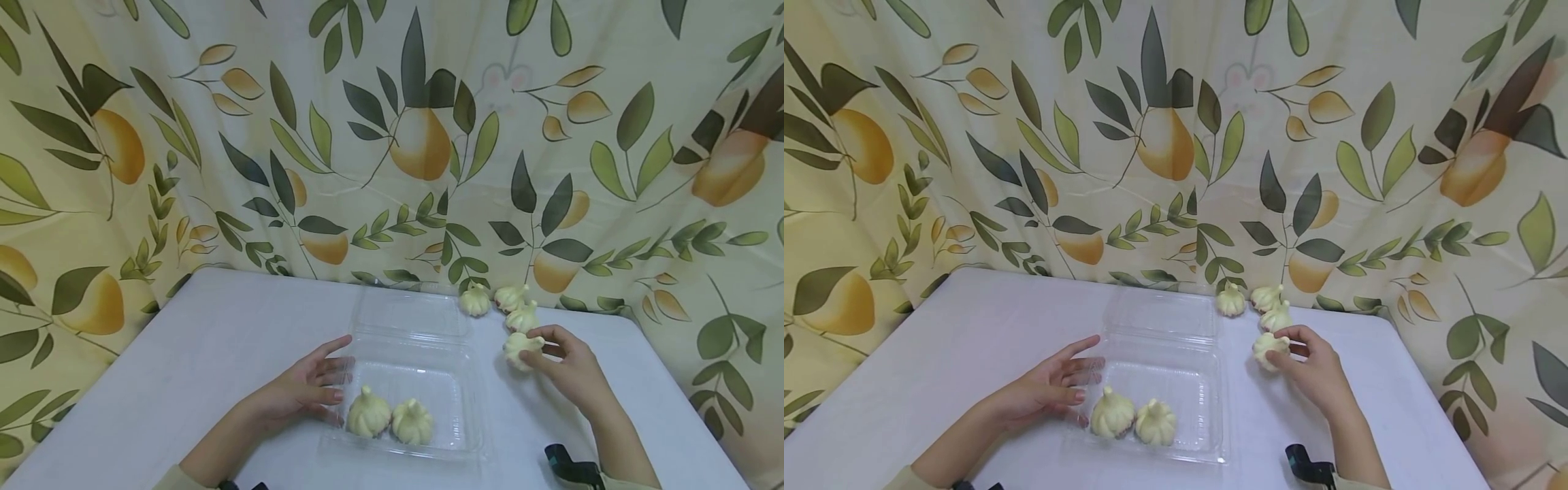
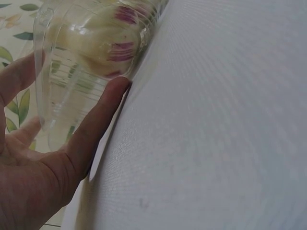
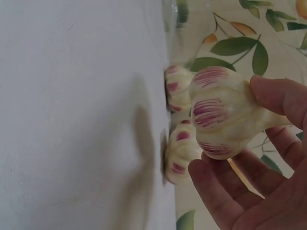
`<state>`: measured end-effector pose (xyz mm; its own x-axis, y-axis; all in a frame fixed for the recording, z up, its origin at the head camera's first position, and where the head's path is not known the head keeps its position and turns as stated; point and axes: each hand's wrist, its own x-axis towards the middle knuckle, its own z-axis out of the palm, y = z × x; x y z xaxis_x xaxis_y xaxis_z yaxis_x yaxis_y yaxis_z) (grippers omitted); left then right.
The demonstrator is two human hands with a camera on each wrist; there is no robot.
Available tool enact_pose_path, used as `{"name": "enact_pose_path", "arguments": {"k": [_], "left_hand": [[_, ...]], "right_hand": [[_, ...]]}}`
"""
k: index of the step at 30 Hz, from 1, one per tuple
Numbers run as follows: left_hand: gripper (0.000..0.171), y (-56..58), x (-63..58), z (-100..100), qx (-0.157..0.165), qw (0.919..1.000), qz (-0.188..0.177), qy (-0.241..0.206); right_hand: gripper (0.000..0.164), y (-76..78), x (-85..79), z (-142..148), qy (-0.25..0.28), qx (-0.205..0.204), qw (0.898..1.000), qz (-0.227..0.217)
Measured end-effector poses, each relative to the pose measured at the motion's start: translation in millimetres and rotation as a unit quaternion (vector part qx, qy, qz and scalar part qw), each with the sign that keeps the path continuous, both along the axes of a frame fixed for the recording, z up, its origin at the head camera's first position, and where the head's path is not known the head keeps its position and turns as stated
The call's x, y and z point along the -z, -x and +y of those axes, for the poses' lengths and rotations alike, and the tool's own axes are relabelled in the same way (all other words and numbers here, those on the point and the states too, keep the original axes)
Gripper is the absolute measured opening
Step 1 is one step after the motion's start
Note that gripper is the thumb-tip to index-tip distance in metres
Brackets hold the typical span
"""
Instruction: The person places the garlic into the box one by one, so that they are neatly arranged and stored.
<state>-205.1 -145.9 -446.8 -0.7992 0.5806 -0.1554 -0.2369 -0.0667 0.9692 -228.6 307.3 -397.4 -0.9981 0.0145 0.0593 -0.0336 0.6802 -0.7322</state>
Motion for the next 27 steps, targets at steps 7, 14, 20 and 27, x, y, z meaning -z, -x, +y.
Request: {"name": "enact_pose_path", "arguments": {"k": [7, 14, 20, 27], "left_hand": [[0.092, 0.1, 0.9, -0.4, 0.003, 1.0, 0.002, -0.005], [0.091, 0.2, 1.2, -0.4, 0.002, 1.0, 0.001, -0.003], [0.091, -0.3, 1.5, -0.6, 0.0, 1.0, 0.002, -0.003], [0.092, -0.5, 1.3, -0.5, 0.001, 1.0, 0.001, -0.003]], "right_hand": [[0.05, -3.0, -6.7, -8.2, 0.007, -0.011, 1.0, 0.01], [0.049, -4.7, -11.6, -14.9, 0.013, -0.024, 0.999, 0.02], [0.048, -7.0, -16.0, -21.0, 0.025, -0.04, 0.999, 0.024], [0.047, -9.2, -19.1, -27.7, 0.027, -0.05, 0.998, 0.025]]}}
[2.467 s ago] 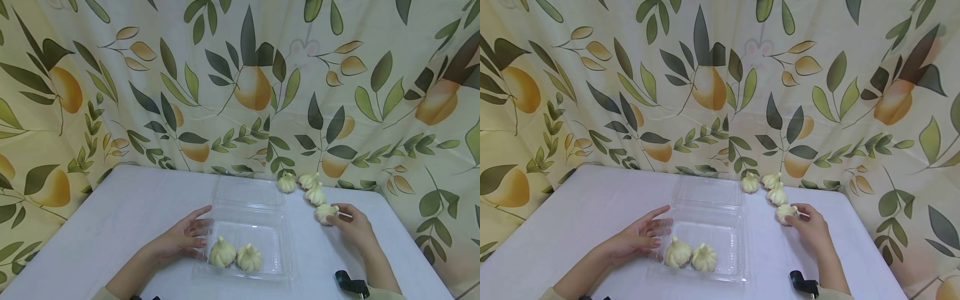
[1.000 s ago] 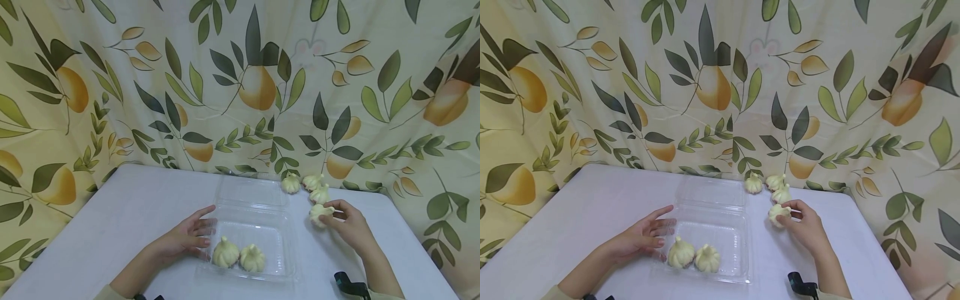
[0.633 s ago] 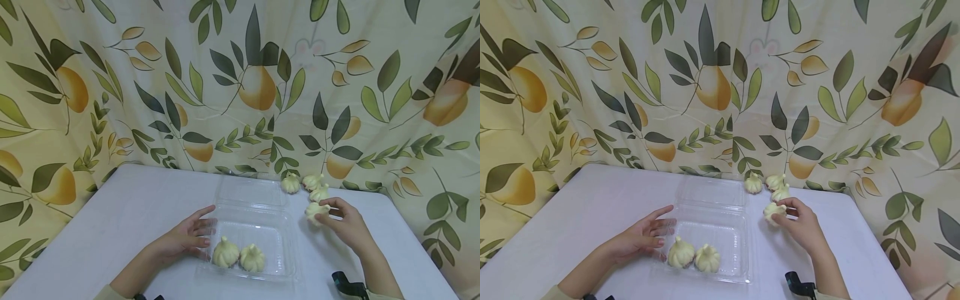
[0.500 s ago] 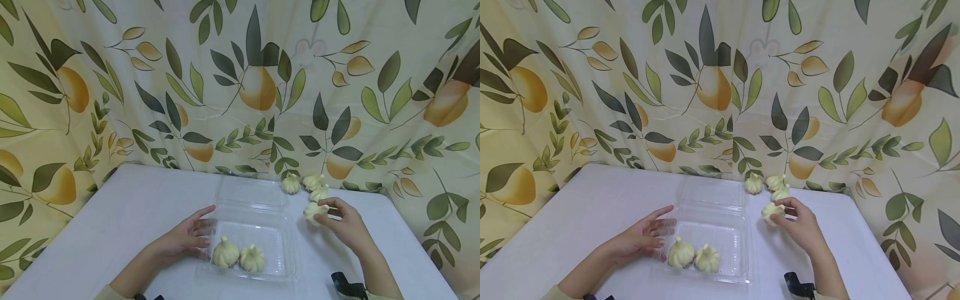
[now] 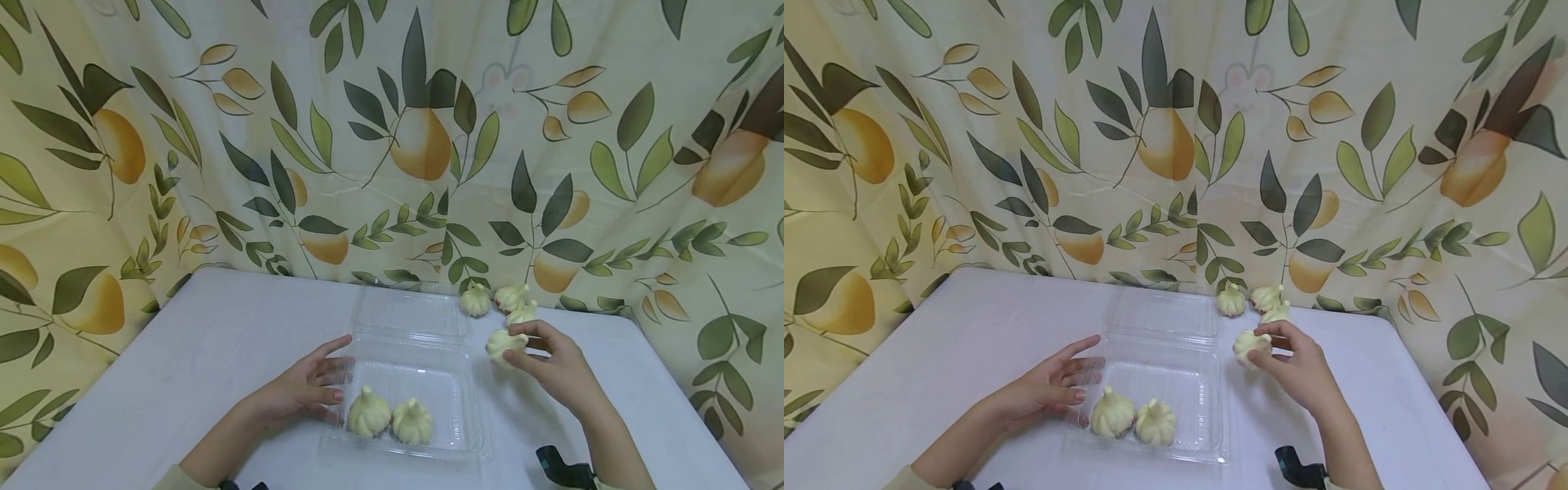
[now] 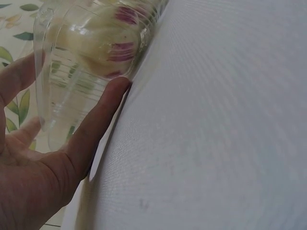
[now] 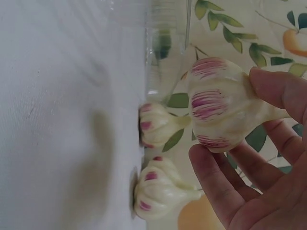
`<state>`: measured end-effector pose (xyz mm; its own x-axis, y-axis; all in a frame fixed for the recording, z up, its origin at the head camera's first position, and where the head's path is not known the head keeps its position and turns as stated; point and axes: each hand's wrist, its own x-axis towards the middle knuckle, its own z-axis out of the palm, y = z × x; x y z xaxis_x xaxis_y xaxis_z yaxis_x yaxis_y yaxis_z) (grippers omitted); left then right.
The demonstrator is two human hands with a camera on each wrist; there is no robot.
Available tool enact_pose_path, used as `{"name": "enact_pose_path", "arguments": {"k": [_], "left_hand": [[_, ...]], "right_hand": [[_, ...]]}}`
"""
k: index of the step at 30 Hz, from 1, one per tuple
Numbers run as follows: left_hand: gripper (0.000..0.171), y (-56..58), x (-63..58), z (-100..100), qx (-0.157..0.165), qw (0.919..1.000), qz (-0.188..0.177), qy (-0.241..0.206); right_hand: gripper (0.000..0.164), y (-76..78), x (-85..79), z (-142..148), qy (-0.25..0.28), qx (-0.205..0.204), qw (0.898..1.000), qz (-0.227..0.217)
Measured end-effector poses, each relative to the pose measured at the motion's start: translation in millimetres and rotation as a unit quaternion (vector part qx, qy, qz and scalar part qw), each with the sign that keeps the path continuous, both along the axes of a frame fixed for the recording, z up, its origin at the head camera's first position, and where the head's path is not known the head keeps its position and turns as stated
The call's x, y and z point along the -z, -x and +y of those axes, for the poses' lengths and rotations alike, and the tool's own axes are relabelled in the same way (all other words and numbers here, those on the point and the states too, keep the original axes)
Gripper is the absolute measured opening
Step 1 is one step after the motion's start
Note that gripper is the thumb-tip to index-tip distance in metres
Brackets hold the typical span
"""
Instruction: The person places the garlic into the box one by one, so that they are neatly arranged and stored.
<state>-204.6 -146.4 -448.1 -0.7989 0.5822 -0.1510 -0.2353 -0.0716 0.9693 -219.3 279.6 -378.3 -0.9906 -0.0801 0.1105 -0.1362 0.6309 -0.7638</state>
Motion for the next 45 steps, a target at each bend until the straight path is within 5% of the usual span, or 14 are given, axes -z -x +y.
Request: {"name": "enact_pose_path", "arguments": {"k": [30, 45], "left_hand": [[0.091, -0.2, -1.8, 0.4, 0.0, 1.0, -0.005, 0.0], [0.091, 0.3, -2.4, 0.1, 0.005, 1.0, -0.002, -0.002]], "right_hand": [[0.037, -11.2, -8.8, -21.8, 0.011, -0.078, 0.997, 0.012], [0.027, -14.1, -5.1, -38.4, 0.01, -0.174, 0.985, 0.007]]}}
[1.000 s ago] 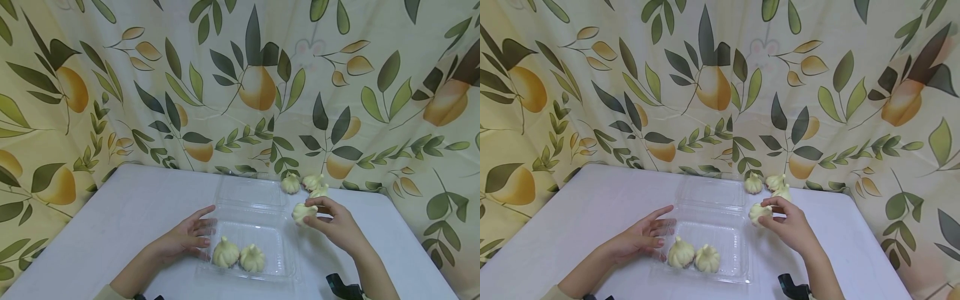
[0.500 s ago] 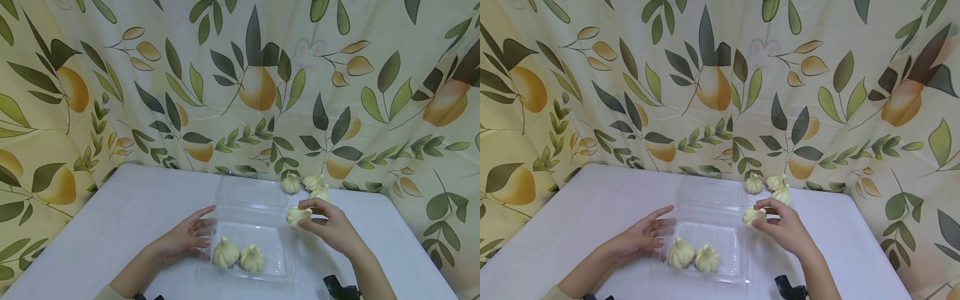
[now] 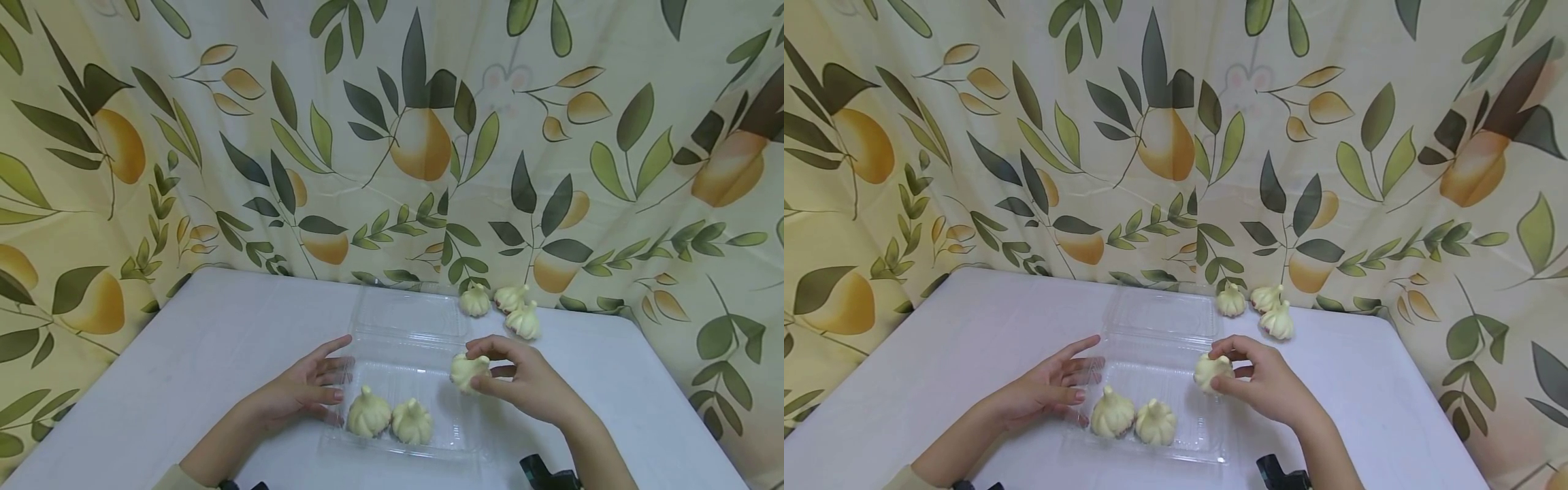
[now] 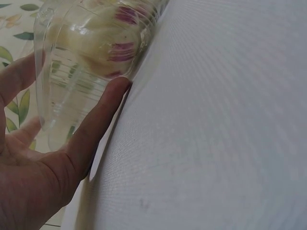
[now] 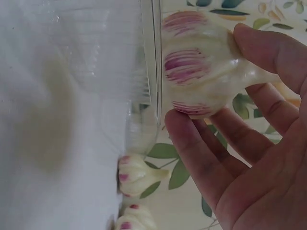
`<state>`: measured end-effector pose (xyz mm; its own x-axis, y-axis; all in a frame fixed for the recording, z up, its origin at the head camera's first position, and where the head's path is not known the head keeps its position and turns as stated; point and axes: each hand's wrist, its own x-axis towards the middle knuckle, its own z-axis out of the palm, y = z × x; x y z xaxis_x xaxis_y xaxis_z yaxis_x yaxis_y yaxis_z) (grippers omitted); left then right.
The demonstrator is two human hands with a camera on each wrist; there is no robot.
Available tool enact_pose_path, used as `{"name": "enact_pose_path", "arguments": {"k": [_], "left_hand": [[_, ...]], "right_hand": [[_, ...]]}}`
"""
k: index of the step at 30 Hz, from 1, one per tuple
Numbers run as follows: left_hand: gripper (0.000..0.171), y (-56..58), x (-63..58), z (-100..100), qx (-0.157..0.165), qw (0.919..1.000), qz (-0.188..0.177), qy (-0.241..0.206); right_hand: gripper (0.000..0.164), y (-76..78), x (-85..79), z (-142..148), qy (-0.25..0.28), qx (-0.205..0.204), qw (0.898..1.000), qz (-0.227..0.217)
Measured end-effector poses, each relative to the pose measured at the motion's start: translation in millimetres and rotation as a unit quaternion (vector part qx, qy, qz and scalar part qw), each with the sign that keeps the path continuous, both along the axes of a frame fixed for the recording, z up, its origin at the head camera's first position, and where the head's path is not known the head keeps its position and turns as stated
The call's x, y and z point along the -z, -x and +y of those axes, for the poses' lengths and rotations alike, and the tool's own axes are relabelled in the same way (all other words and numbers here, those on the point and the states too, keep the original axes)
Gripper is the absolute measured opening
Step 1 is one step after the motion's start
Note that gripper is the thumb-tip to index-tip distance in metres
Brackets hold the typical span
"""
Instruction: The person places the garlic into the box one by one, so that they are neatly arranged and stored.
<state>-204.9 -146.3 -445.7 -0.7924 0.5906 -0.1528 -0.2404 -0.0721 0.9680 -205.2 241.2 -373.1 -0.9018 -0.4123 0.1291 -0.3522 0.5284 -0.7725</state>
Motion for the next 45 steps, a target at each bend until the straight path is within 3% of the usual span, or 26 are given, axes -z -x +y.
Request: {"name": "enact_pose_path", "arguments": {"k": [7, 19, 26, 38, 45], "left_hand": [[0.091, 0.6, 1.3, -0.2, -0.002, 1.0, 0.0, -0.001], [0.09, 0.9, 3.3, -0.5, 0.002, 1.0, -0.005, -0.006], [0.091, 0.6, 3.3, -0.9, 0.003, 0.9999, -0.007, -0.008], [0.089, 0.5, 0.5, -1.1, 0.01, 0.9999, 0.002, -0.01], [0.089, 0.5, 1.3, -1.3, 0.009, 0.9999, 0.004, -0.007]], "right_hand": [[0.025, -4.3, 1.0, -6.5, 0.013, -0.046, 0.999, 0.016], [0.025, -10.1, -0.8, -16.8, -0.026, -0.08, 0.996, 0.014], [0.029, -15.3, -0.2, -27.1, -0.061, -0.119, 0.99, 0.047], [0.035, -23.2, 3.5, -39.9, -0.124, -0.122, 0.982, 0.073], [0.035, -25.7, 5.3, -44.1, -0.164, -0.131, 0.976, 0.065]]}}
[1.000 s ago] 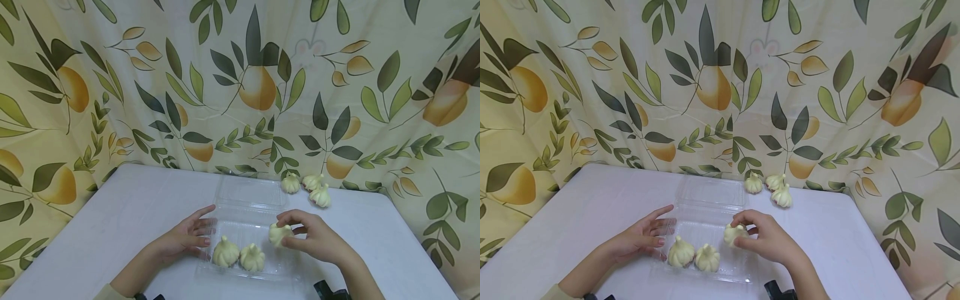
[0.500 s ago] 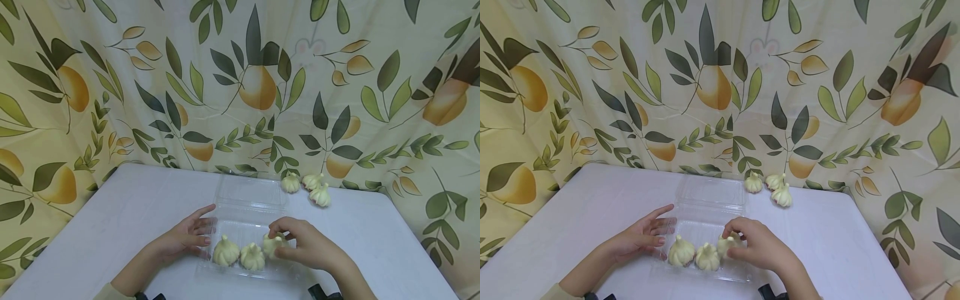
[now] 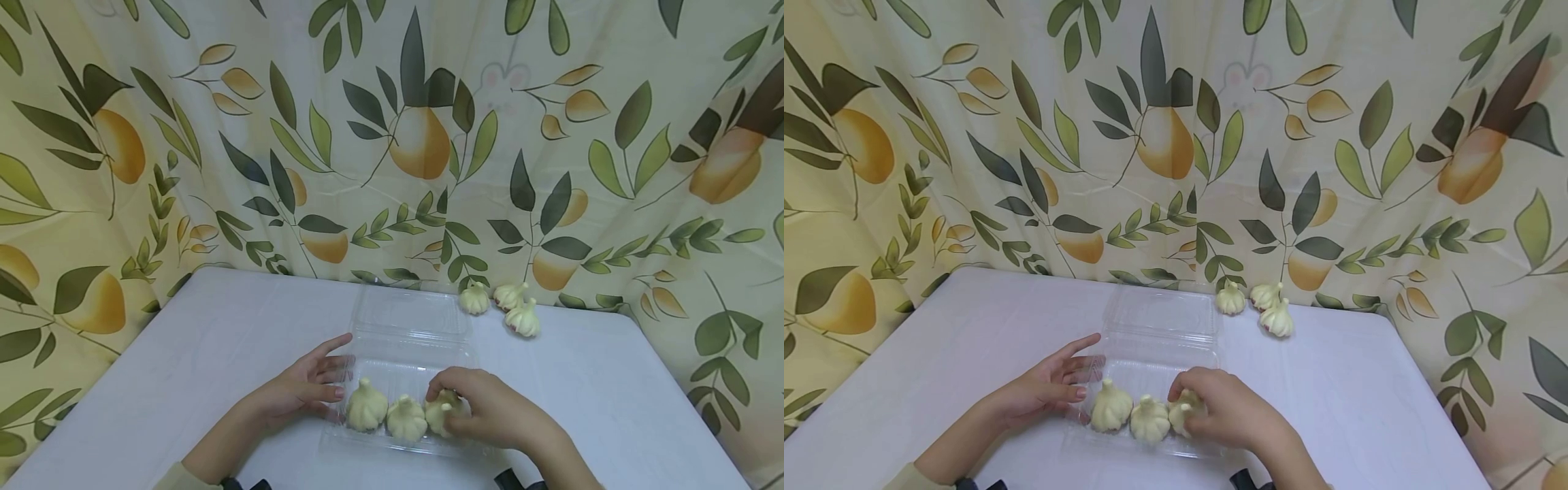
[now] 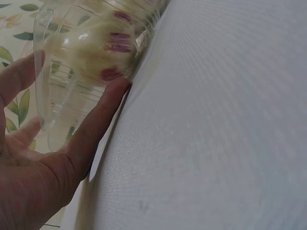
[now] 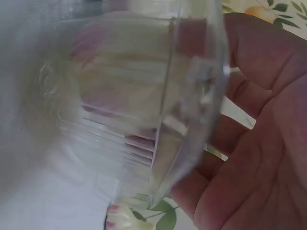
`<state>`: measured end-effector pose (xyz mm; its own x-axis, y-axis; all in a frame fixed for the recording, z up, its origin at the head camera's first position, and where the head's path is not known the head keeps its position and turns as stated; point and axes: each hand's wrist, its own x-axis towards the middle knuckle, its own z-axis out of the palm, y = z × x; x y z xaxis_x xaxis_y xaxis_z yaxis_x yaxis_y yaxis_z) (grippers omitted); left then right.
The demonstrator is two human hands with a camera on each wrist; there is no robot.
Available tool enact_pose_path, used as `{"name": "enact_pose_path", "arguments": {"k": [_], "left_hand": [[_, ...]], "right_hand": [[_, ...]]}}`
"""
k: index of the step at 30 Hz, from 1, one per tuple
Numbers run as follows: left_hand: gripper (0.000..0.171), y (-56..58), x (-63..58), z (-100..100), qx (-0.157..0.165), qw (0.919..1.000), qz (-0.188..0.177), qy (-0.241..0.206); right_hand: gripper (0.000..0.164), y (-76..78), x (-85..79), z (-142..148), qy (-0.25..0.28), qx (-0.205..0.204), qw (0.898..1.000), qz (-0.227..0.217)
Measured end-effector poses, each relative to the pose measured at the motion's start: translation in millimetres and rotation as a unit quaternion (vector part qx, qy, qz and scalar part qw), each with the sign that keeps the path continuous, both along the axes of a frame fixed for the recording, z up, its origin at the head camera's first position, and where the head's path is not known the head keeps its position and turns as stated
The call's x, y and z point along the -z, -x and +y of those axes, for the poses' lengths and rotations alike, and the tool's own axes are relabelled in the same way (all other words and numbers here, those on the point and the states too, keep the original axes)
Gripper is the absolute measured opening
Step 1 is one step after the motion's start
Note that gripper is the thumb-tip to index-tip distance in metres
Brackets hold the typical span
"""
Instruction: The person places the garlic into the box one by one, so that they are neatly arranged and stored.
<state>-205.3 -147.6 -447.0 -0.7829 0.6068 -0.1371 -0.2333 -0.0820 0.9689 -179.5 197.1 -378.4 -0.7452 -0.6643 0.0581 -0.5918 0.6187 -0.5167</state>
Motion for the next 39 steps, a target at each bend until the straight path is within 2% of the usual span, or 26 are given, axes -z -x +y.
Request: {"name": "enact_pose_path", "arguments": {"k": [11, 19, 24, 27, 31, 34, 39], "left_hand": [[0.089, -0.7, 0.5, 2.0, -0.005, 1.0, -0.002, 0.007], [0.089, -0.2, 1.0, 2.2, -0.009, 1.0, 0.001, 0.001], [0.089, 0.3, 2.1, 1.6, -0.006, 1.0, 0.002, 0.006], [0.089, 1.1, 2.9, 1.5, -0.004, 1.0, 0.002, 0.005], [0.089, 0.9, 2.7, 1.0, -0.003, 1.0, 0.003, 0.005], [0.089, 0.7, 2.4, 0.4, -0.002, 1.0, 0.002, 0.004], [0.088, 0.6, 2.2, -0.1, 0.0, 1.0, 0.005, 0.001]], "right_hand": [[0.03, -1.0, 1.3, -1.4, -0.025, -0.014, 1.0, -0.01], [0.035, -2.2, -4.7, -1.7, -0.044, -0.01, 0.999, -0.007], [0.038, -4.6, -8.2, 1.2, -0.038, -0.003, 0.999, -0.012], [0.041, -3.0, -11.2, 6.9, -0.015, 0.007, 1.0, -0.026], [0.043, 5.8, -12.3, 21.1, 0.052, 0.011, 0.997, -0.049], [0.045, 14.9, -10.2, 35.8, 0.106, 0.022, 0.993, -0.047], [0.049, 28.0, -7.4, 59.3, 0.173, 0.087, 0.98, -0.039]]}}
